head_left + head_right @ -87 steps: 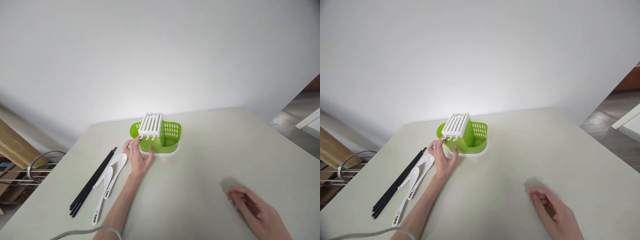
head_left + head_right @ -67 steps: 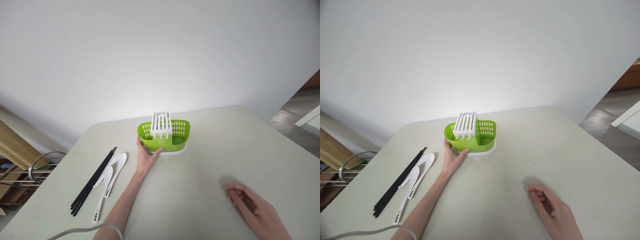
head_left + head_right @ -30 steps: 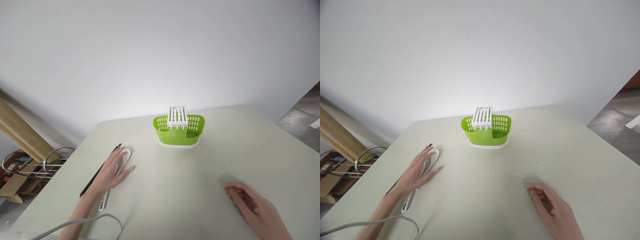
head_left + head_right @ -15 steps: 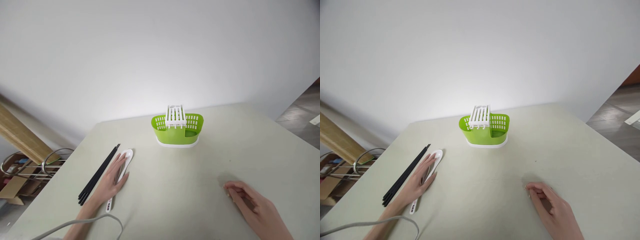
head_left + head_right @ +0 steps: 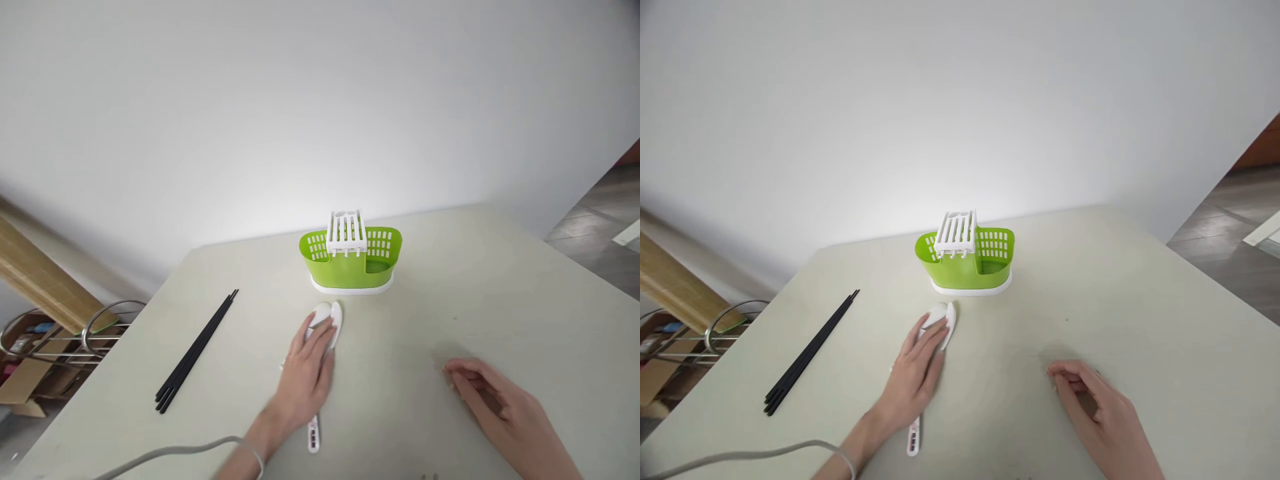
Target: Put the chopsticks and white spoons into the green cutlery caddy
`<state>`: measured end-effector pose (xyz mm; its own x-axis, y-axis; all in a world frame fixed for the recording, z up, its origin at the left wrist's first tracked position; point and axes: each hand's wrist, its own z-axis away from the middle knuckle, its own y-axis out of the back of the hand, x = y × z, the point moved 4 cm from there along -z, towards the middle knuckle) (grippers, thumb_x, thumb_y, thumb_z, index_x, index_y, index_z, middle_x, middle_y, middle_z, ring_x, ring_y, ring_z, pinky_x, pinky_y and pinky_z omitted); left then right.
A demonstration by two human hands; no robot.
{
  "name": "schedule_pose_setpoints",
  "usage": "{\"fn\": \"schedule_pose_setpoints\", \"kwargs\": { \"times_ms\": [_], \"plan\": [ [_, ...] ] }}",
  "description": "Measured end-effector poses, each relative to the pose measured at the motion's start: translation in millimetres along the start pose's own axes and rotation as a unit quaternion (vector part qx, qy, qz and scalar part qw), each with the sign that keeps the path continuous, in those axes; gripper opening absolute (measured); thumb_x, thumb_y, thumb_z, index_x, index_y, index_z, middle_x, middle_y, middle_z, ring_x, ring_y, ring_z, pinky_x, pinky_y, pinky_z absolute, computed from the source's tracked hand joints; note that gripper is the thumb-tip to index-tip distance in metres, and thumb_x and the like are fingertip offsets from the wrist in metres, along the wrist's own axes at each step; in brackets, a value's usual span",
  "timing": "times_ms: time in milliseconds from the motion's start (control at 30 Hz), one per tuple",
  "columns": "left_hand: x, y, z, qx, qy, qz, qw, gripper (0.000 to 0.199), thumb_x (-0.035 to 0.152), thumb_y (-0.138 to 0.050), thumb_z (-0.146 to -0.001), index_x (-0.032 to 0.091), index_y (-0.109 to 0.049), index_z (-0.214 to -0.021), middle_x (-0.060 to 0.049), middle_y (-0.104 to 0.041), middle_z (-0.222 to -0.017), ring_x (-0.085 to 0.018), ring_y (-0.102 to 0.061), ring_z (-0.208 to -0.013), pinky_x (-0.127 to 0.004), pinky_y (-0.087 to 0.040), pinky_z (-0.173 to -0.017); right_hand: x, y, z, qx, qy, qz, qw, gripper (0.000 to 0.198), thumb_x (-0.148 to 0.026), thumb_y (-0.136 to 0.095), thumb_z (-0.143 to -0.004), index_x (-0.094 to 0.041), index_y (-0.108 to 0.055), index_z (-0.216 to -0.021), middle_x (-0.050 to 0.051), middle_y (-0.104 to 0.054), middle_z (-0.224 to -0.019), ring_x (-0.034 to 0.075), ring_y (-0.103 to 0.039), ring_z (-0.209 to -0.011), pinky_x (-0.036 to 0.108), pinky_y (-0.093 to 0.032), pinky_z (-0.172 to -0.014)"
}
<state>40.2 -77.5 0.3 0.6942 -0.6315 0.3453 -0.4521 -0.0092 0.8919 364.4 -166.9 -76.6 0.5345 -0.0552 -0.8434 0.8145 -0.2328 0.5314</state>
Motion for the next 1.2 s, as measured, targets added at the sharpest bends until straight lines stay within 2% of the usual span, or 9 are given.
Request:
{"fn": "schedule_pose_setpoints", "kwargs": {
  "times_ms": [200, 333, 433, 567, 633, 700, 833, 967, 1200],
  "plan": [
    [47, -45, -30, 0.02, 0.011, 0.032, 0.999, 0.057, 0.018, -0.044, -0.103, 0.028, -0.039, -0.159, -0.006, -0.051, -0.16, -0.03, -0.018, -0.162, -0.064, -0.04, -0.124, -11, 0, 0, 0.007, -0.007, -0.015, 1.0, 0.031, -0.054, -0.057, -0.097, -0.028, -0.074, -0.1, 0.006, -0.08, -0.103, 0.021, -0.077, -0.087, 0.022, -0.062, -0.068],
    [69, -65, -42, 0.034, 0.026, 0.067, 0.997, 0.063, 0.017, -0.047, -0.1, 0.031, -0.034, -0.16, -0.008, -0.048, -0.161, -0.034, -0.016, -0.162, -0.07, -0.038, -0.122, -15, 0, 0, 0.016, -0.011, -0.024, 1.0, 0.03, -0.053, -0.058, -0.096, -0.028, -0.074, -0.101, 0.005, -0.079, -0.102, 0.021, -0.076, -0.087, 0.023, -0.061, -0.069],
    [79, -66, -44, 0.029, 0.015, 0.097, 0.995, 0.067, 0.023, -0.055, -0.099, 0.03, -0.031, -0.161, -0.01, -0.042, -0.164, -0.037, -0.014, -0.162, -0.073, -0.039, -0.12, -16, -1, 0, 0.011, -0.01, -0.024, 1.0, 0.03, -0.053, -0.058, -0.097, -0.028, -0.073, -0.101, 0.005, -0.079, -0.1, 0.02, -0.076, -0.087, 0.023, -0.061, -0.07],
    [76, -42, -40, 0.027, -0.015, 0.118, 0.992, 0.063, 0.03, -0.055, -0.102, 0.032, -0.031, -0.16, -0.011, -0.039, -0.166, -0.036, -0.014, -0.162, -0.072, -0.04, -0.12, -16, -1, 0, 0.009, -0.004, -0.02, 1.0, 0.03, -0.051, -0.056, -0.098, -0.027, -0.073, -0.102, 0.006, -0.079, -0.102, 0.021, -0.075, -0.089, 0.025, -0.061, -0.073],
    [61, -25, -37, 0.031, -0.028, 0.111, 0.993, 0.057, 0.03, -0.054, -0.103, 0.031, -0.036, -0.156, -0.011, -0.041, -0.164, -0.035, -0.019, -0.161, -0.07, -0.04, -0.121, -15, -1, 0, 0.012, -0.009, -0.017, 1.0, 0.03, -0.051, -0.055, -0.099, -0.027, -0.073, -0.102, 0.006, -0.079, -0.102, 0.021, -0.075, -0.089, 0.025, -0.061, -0.073],
    [35, -5, -33, 0.043, -0.023, 0.091, 0.995, 0.051, 0.031, -0.054, -0.103, 0.031, -0.04, -0.152, -0.011, -0.045, -0.162, -0.033, -0.025, -0.159, -0.066, -0.04, -0.122, -14, -1, 1, 0.009, -0.016, -0.016, 1.0, 0.031, -0.052, -0.055, -0.098, -0.027, -0.073, -0.102, 0.006, -0.079, -0.103, 0.02, -0.075, -0.089, 0.023, -0.061, -0.071],
    [-39, 34, -13, 0.081, 0.044, 0.003, 0.996, 0.046, 0.033, -0.053, -0.105, 0.029, -0.042, -0.149, -0.011, -0.047, -0.16, -0.03, -0.033, -0.156, -0.061, -0.038, -0.124, -13, -2, 1, 0.003, -0.026, -0.015, 1.0, 0.031, -0.053, -0.056, -0.098, -0.028, -0.073, -0.102, 0.005, -0.079, -0.104, 0.02, -0.075, -0.089, 0.021, -0.06, -0.066],
    [-105, 71, 22, 0.102, 0.096, -0.075, 0.987, 0.04, 0.038, -0.051, -0.105, 0.028, -0.046, -0.144, -0.012, -0.052, -0.154, -0.031, -0.042, -0.15, -0.059, -0.04, -0.122, -14, -1, 2, 0.005, -0.025, -0.012, 1.0, 0.03, -0.053, -0.056, -0.098, -0.029, -0.074, -0.102, 0.004, -0.079, -0.104, 0.02, -0.076, -0.089, 0.021, -0.059, -0.063],
    [-162, 121, 77, 0.122, 0.189, -0.167, 0.96, 0.051, 0.055, -0.049, -0.102, 0.025, -0.049, -0.143, -0.015, -0.053, -0.153, -0.036, -0.044, -0.148, -0.062, -0.038, -0.121, -11, 0, 2, 0.006, -0.025, -0.011, 1.0, 0.031, -0.054, -0.056, -0.097, -0.029, -0.074, -0.101, 0.005, -0.079, -0.105, 0.021, -0.076, -0.09, 0.02, -0.059, -0.061]
  ]
}}
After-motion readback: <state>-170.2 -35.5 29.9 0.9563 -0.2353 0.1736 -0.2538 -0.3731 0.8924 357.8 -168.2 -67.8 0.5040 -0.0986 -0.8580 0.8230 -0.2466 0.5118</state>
